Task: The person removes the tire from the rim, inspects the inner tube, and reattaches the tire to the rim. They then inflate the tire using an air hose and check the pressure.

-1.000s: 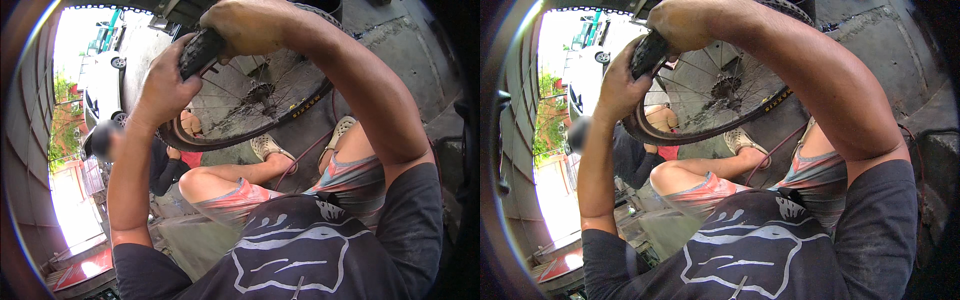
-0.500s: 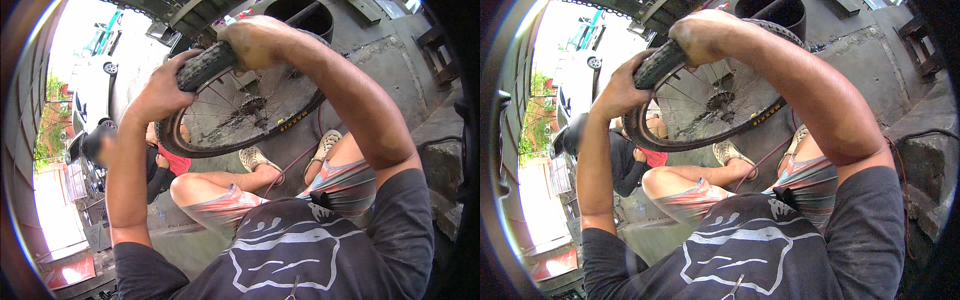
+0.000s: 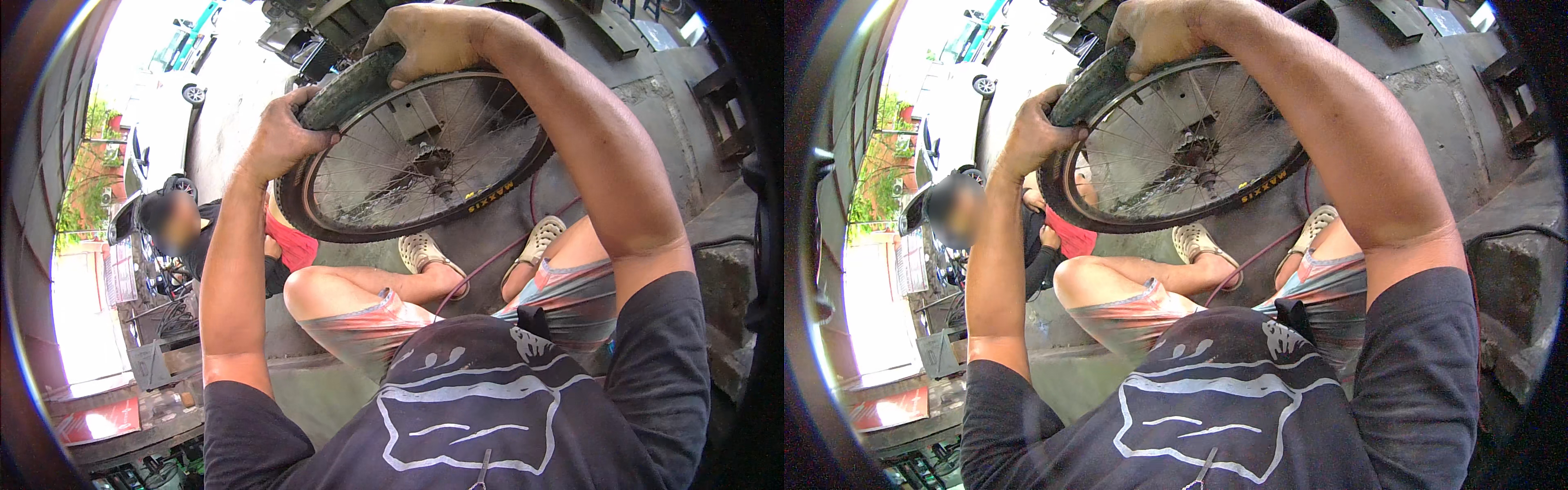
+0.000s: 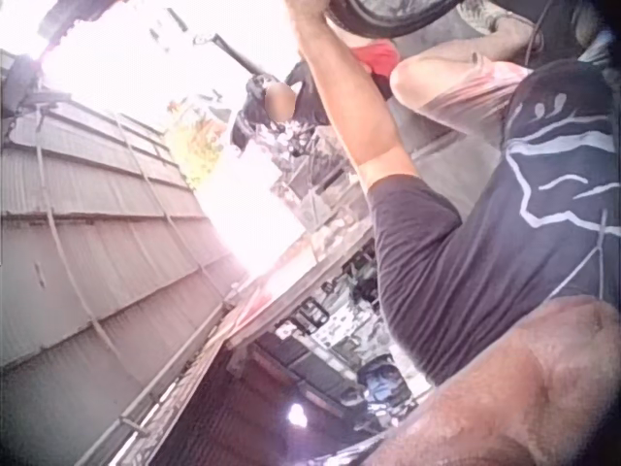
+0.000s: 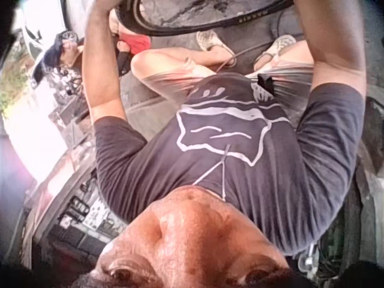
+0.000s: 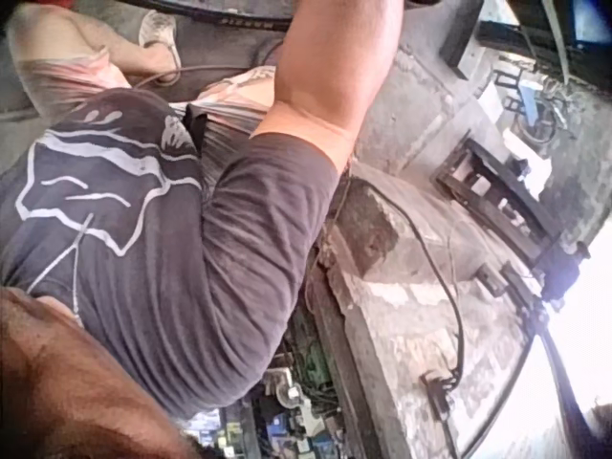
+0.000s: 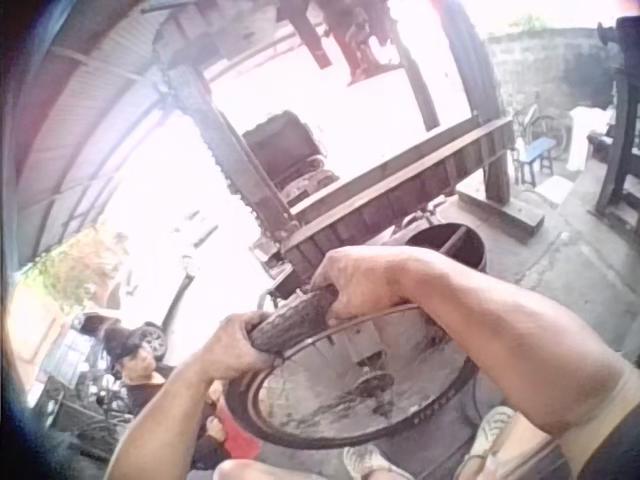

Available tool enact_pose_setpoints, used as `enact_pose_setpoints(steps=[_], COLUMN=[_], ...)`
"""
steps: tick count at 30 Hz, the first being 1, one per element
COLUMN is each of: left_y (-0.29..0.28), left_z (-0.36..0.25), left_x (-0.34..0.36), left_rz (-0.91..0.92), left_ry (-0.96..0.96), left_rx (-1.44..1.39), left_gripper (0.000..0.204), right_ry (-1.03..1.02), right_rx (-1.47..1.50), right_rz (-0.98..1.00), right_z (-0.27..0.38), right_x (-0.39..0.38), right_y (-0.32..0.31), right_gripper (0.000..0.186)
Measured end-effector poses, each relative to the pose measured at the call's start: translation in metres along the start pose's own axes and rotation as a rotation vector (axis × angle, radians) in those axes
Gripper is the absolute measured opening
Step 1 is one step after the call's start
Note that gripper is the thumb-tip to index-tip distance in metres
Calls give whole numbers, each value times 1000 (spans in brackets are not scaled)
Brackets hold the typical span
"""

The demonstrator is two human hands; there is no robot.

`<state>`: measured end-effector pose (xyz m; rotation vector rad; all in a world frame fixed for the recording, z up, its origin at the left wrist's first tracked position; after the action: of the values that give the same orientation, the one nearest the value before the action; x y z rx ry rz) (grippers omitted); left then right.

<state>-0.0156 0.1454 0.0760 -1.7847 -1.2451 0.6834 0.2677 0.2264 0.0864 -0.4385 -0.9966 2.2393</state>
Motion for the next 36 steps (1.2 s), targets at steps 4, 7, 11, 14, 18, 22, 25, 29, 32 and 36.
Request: enact_pose_setpoints(steps=[4, 7, 11, 14, 18, 22, 25, 29, 32, 36], left_y=[-4, -7, -8, -8, -6, 7, 28, 24, 6, 20], left_z=[10, 7, 9, 13, 9, -54, -72, -73, -57, -61], left_x=[-3, 0, -1, -1, 3, 22, 39, 42, 42, 45], left_rz=[-5, 46, 90, 67, 16, -48, -151, -58, 67, -73], left_ry=[35, 28, 29, 55, 90, 219, 245, 198, 159, 147], left_rx=[-68, -177, -232, -282, -107, 225, 317, 398, 422, 278], left_gripper=[61, 62, 60, 57, 63, 69, 64, 54, 61, 61], right_ry=[-10, -12, -4, 41, -87, -107, -89, 121, 390, 786], right_rx=[11, -29, 13, -26, -14, -119, -206, -132, -265, -286], right_rz=[42, 89, 217, 168, 44, -76, -91, -122, -119, 29], right_z=[3, 4, 4, -3, -14, -3, 2, -29, -86, -109], right_x=[1, 3, 1, 14, 15, 7, -5, -48, -85, -110], right_y=[-4, -10, -19, -8, 1, 14, 15, -18, -28, -41], right_gripper=[49, 47, 44, 44, 43, 36, 45, 78, 79, 56])
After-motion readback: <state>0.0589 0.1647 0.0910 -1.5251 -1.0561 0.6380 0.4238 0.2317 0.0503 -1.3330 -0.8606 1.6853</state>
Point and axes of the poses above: each hand's wrist, its own x-axis towards the middle knuckle, its own y-axis out of the palm, z = x × y, the point moved 2 cm from there along x, towards the middle knuckle, and after that the axes turned 10 degrees about y, right-handed, at the moved point
